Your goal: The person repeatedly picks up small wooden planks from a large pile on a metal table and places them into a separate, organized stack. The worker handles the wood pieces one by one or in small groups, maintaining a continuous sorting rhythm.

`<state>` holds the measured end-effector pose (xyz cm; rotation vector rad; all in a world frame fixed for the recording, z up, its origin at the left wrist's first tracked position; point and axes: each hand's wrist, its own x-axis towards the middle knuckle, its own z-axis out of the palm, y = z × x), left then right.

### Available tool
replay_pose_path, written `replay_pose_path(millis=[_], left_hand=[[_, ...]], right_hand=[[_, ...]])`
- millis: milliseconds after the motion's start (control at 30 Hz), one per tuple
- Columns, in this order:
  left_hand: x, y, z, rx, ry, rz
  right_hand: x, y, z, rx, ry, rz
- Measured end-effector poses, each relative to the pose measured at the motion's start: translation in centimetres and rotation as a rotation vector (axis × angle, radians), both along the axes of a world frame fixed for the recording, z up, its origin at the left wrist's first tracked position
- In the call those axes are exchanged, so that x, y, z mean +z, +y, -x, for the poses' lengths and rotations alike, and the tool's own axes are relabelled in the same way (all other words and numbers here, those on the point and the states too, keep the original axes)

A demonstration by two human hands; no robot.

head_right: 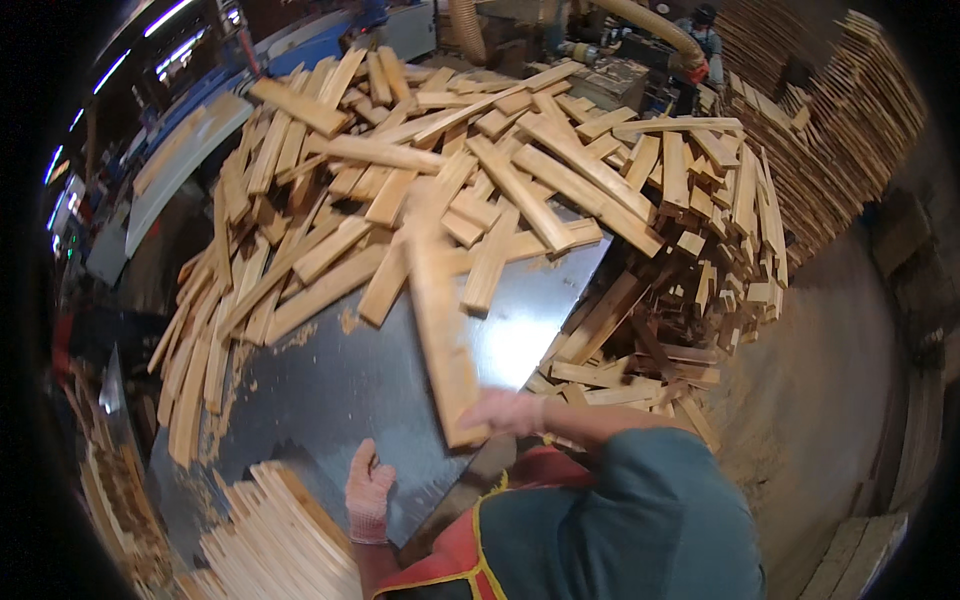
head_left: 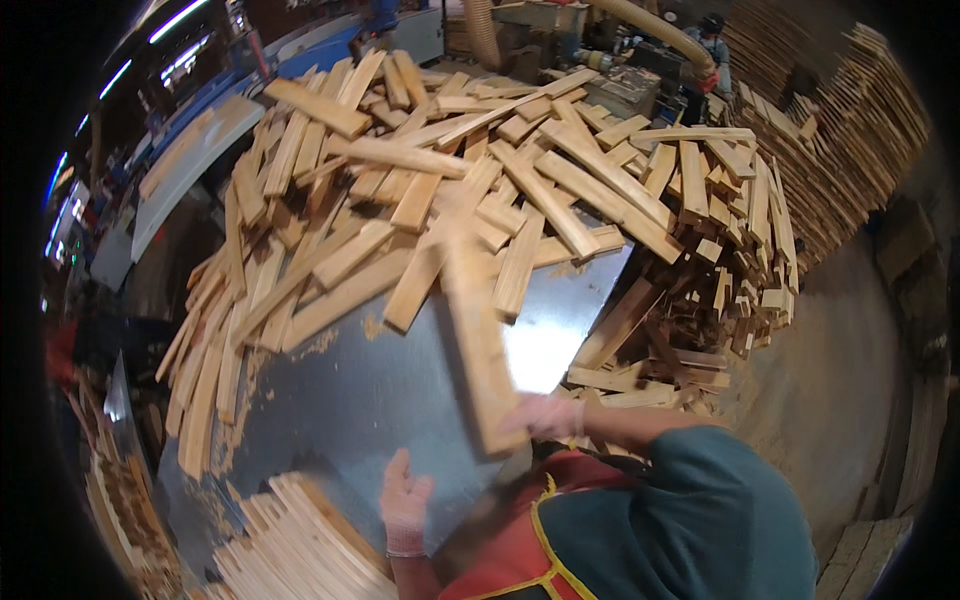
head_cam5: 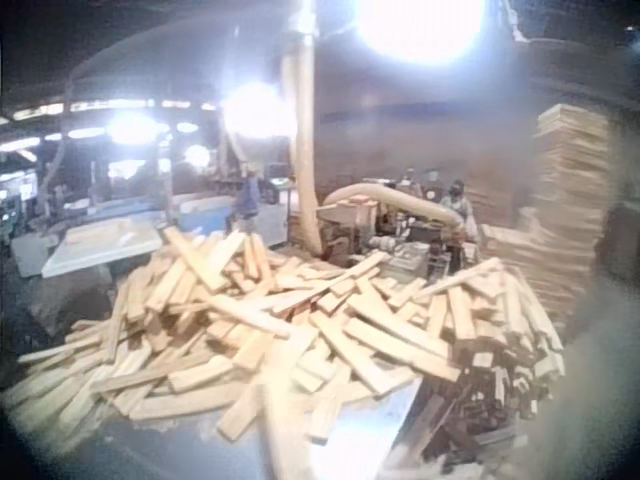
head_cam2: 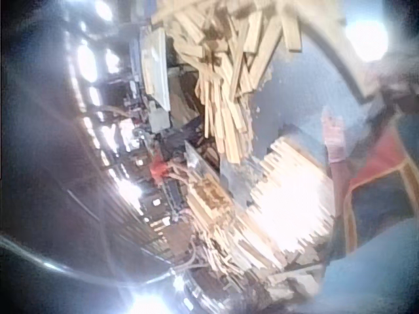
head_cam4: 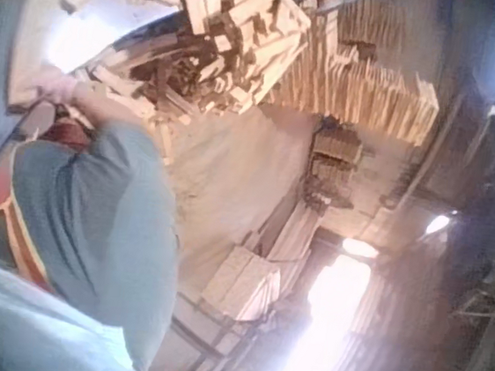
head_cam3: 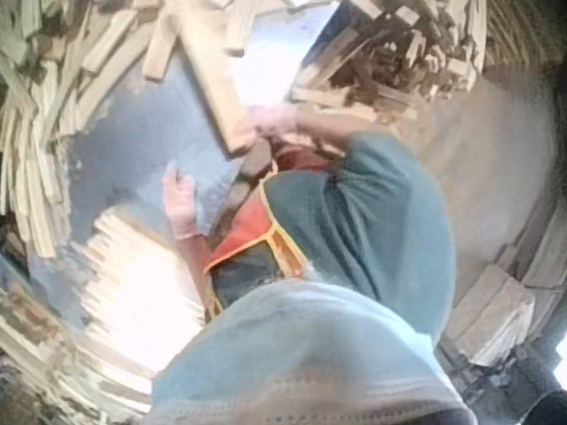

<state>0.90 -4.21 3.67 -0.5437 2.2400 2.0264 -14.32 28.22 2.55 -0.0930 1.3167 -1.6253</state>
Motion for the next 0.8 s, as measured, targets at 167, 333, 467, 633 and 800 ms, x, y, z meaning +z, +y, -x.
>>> replay_pose_path(millis=[167, 333, 467, 633, 800], left_hand=[[-2.7, 0.6, 6.4, -0.080, -0.103, 0.181], [0.3, 5.4, 18.5, -0.218, -0.073, 0.569], [-1.7, 6.8, 29.2, -0.204, -0.023, 1.007], [-3.1, 8.2, 39.8, -0.219, -0.196, 1.257], [-6.7, 7.9, 40.3, -0.140, -0.141, 1.381]], right_hand=[[12.7, 14.8, 14.8, -0.782, 0.293, -0.306], [18.4, 33.4, 28.5, -1.583, 0.815, -0.094], [9.9, 35.9, 34.7, -1.166, 0.569, 0.039], [3.7, 32.9, 43.4, -0.608, 0.838, -1.260], [3.7, 32.1, 50.2, -0.545, 0.706, -1.474]])
